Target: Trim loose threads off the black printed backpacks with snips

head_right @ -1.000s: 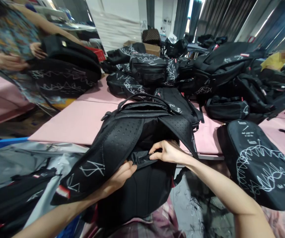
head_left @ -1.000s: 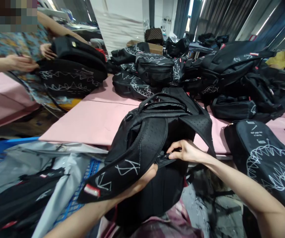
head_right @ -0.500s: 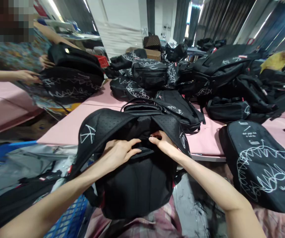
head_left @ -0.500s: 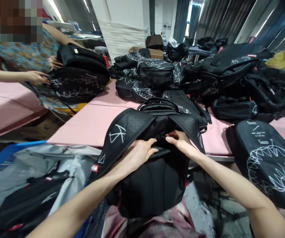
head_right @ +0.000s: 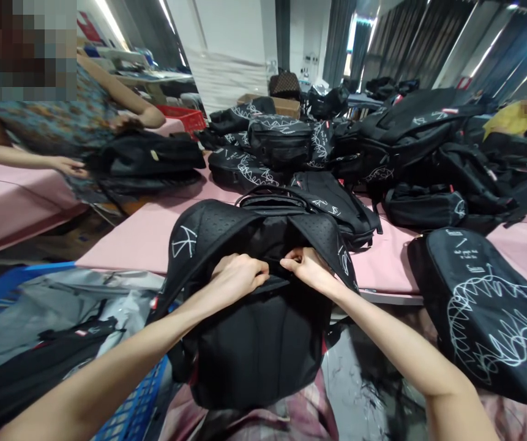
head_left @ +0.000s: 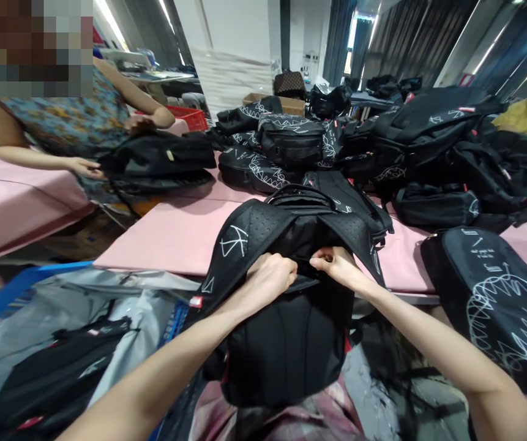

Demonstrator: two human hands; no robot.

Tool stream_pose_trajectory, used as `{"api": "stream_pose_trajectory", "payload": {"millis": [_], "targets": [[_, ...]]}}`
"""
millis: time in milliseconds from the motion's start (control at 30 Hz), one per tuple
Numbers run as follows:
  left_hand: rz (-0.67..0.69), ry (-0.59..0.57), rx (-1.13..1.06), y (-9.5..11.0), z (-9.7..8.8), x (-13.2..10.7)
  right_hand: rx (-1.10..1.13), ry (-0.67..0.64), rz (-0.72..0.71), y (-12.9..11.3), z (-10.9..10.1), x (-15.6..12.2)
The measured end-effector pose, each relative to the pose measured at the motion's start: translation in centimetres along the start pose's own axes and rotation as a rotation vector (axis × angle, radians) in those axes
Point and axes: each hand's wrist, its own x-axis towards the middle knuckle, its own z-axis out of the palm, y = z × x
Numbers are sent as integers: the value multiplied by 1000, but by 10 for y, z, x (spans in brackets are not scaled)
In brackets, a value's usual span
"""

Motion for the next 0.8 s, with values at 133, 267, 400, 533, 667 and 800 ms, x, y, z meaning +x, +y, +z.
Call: {"api": "stream_pose_trajectory", "payload": {"millis": [133,267,400,533,667,800], "targets": [[-71,98,-3,-2,0,-3,-151,-51,21,-5,-3,-3],[-38,28,-72,-9,-5,-4,-19,9,53,-7,-2,0],[-13,-152,-213,-23,-8,4,144,47,53,-5,1,5],[3,-267,-270,-33,-6,12,161,39,69,-5,5,8],[17,-276,-245,-29,-6,15,159,49,70,-6,6,11],[-142,-180,-178,-15,-5,17,64,7,32,-3,3,9]]}}
